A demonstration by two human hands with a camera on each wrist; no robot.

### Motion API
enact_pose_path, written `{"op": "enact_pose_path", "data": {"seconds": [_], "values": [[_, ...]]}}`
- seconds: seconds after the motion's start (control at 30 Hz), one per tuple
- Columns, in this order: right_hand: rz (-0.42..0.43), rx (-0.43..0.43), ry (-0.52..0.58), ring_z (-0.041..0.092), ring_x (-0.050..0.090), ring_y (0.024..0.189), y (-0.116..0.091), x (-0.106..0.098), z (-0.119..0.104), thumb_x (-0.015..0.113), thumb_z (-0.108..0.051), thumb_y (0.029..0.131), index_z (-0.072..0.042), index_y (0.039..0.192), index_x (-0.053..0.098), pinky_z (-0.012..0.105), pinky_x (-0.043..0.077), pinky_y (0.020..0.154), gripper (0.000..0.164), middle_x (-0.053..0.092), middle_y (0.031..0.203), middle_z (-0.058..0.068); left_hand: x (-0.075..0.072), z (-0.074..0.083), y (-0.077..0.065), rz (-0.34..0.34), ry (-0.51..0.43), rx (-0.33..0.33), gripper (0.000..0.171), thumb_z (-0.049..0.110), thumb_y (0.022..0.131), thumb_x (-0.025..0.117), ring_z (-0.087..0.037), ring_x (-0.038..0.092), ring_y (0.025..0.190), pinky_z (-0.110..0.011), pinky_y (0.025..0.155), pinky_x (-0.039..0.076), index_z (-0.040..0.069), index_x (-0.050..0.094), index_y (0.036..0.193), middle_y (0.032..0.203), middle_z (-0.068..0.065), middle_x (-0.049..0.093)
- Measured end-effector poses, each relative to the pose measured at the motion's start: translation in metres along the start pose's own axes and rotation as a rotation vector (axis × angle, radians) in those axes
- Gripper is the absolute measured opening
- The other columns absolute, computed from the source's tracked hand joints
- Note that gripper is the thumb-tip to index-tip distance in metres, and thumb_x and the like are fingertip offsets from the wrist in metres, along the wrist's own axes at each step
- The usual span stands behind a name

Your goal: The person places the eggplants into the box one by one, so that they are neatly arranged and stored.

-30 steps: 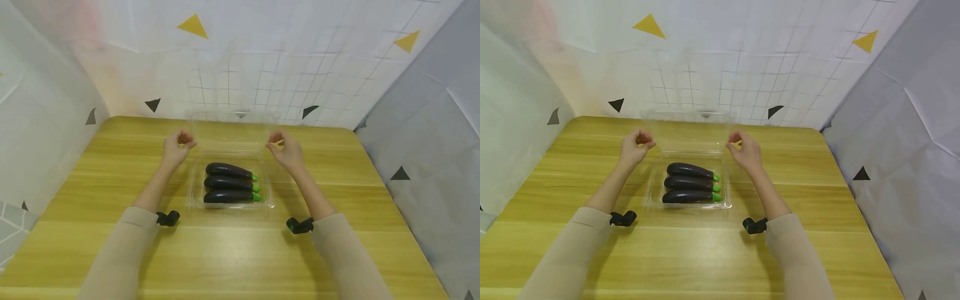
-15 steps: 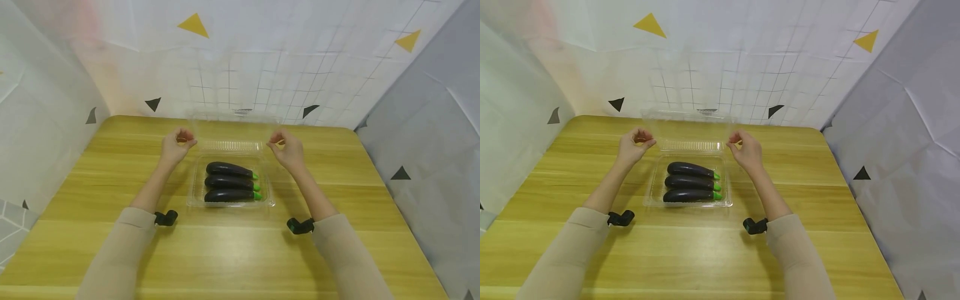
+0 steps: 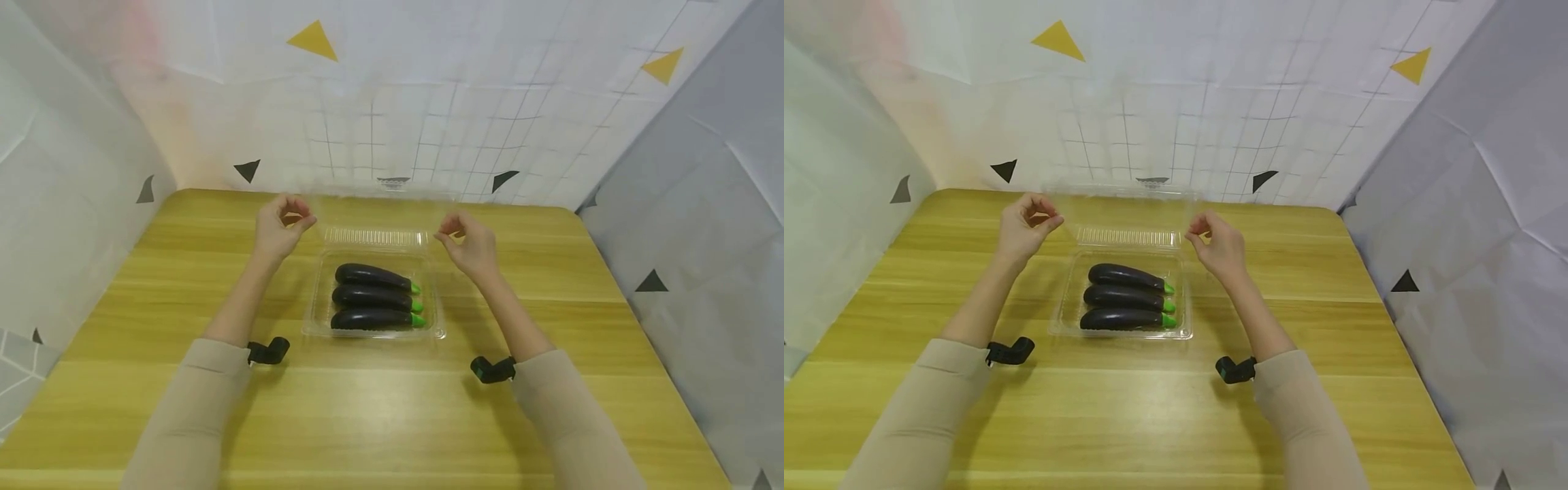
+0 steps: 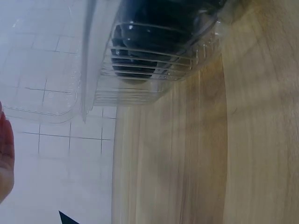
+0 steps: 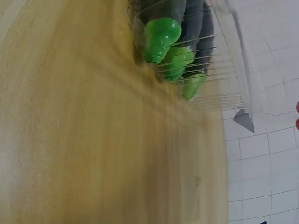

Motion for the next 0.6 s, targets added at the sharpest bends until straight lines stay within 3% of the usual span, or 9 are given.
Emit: {"op": "enact_pose_path", "data": {"seconds": [0.13, 0.4, 0.6], "values": [[0.035, -0.002, 0.015, 0.023, 0.067, 0.074, 0.002, -0.007, -0.004, 0.08, -0.004, 0.078, -0.002, 0.094, 0.06, 0.035, 0.055, 0.066, 0.025, 0.069, 0.081, 0.009, 0.0, -0.002, -0.002, 0.001, -0.009, -0.017, 0.021, -0.004, 0.081, 0.074, -0.012, 0.058, 0.084, -0.028, 0.085, 0.052, -0.009, 0.056, 0.091, 0.083, 0.0, 0.06], [0.069, -0.045, 0.039, 0.021, 0.067, 0.067, 0.004, -0.013, -0.013, 0.08, 0.0, 0.076, -0.002, 0.089, 0.06, 0.033, 0.056, 0.06, 0.023, 0.069, 0.077, 0.007, -0.001, 0.009, -0.003, -0.009, -0.068, 0.024, 0.021, -0.007, 0.081, 0.072, -0.013, 0.057, 0.087, -0.03, 0.088, 0.05, -0.011, 0.055, 0.093, 0.083, 0.001, 0.059], [0.08, -0.055, 0.039, 0.021, 0.068, 0.067, 0.002, -0.013, -0.012, 0.079, 0.0, 0.076, -0.002, 0.089, 0.059, 0.03, 0.055, 0.058, 0.024, 0.069, 0.077, 0.008, -0.004, 0.016, -0.002, -0.015, -0.134, 0.023, 0.015, -0.008, 0.081, 0.071, -0.012, 0.058, 0.087, -0.025, 0.083, 0.051, -0.001, 0.06, 0.088, 0.085, -0.002, 0.061]]}}
Point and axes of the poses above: each hand's wrist, its own y-axis towards the middle knuckle, its own x-axis out of the palm, z = x × y, the point moved 10 cm from there along y, towards the middle knuckle
